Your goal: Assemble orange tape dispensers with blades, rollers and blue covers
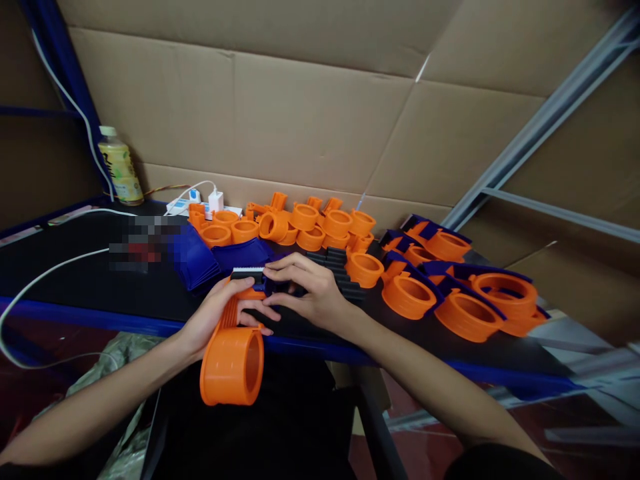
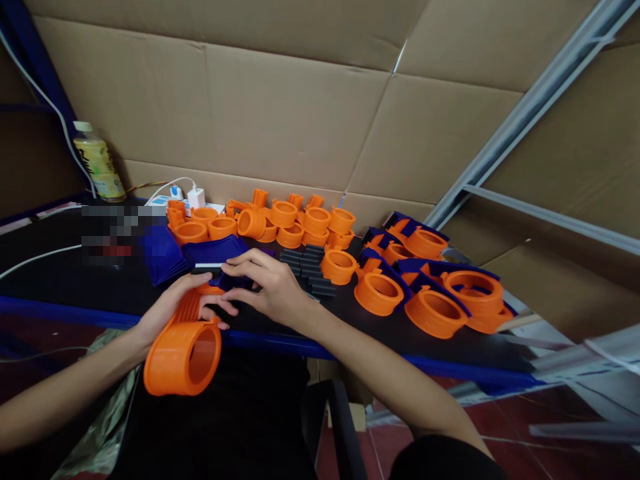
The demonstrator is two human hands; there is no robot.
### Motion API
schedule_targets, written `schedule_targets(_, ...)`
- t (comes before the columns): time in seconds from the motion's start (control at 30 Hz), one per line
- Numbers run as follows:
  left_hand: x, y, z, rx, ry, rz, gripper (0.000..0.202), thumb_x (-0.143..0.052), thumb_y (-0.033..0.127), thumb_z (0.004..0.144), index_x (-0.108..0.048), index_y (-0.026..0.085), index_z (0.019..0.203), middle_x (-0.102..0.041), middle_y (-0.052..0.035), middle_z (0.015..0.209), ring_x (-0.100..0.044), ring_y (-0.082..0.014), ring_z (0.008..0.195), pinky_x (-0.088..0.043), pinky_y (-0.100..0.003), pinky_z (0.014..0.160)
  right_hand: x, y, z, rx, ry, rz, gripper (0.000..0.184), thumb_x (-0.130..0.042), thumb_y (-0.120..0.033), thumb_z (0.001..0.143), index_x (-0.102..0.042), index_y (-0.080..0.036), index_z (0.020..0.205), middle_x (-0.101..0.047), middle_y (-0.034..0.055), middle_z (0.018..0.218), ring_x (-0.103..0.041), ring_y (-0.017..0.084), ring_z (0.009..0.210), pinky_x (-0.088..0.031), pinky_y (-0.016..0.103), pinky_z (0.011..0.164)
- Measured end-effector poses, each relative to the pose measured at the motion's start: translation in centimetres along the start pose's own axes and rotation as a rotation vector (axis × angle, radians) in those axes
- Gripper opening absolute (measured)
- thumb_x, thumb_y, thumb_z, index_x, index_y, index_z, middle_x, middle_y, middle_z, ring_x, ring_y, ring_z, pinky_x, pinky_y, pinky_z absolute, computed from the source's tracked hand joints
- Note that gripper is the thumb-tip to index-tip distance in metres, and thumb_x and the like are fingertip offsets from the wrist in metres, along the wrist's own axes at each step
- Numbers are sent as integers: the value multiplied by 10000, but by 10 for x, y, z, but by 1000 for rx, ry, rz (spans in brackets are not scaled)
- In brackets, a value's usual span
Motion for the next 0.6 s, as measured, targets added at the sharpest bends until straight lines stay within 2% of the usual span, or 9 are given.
schedule_targets(0.07,-1,1,-1,-23,-7,-1,141,-634,245,881,-624,150,985,-771,-123,783,-770,-291,717,-644,-434,656,-1,1,-2,2,7,8,327,-752,-293,851,-695,-216,1163,-669,122,1191,-683,206,996,-614,295,714)
schedule_targets(0.2,-2,3,-2,-83,-23,54,186,-673,180,842,-640,147,1023,-770,-106,789,-767,-272,738,-650,-407,660,0,-2,-4,30,16,-13,325,-751,-274,853,-696,-201,1166,-663,122,1199,-688,186,966,-613,285,726)
schedule_targets(0.33,0,1,-1,-107,-15,77,208,-668,223,862,-643,144,1053,-774,-105,802,-764,-253,693,-647,-404,689,0,-5,-3,42,-18,-26,345,-731,-257,872,-681,-214,1210,-655,118,1227,-691,176,963,-611,268,710)
schedule_targets(0.47,2,-3,0,-89,-6,95,240,-696,238,852,-647,147,1069,-785,-116,856,-773,-274,721,-644,-428,714,0,-9,-1,56,-40,-61,333,-714,-245,886,-678,-223,1216,-664,113,1243,-685,193,1049,-609,305,827)
schedule_targets(0.6,2,-1,-3,-114,-46,44,252,-696,177,841,-658,178,1090,-792,-110,974,-776,-294,805,-639,-463,740,2,-16,1,106,14,-97,306,-750,-260,859,-692,-197,1154,-708,123,1198,-690,212,1063,-582,352,895)
Point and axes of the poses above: each hand's wrist, its own z-axis towards the middle knuckle, its own x-axis out of the back of the hand, y = z × x, the point moved 6 cm from there along z, towards the middle knuckle
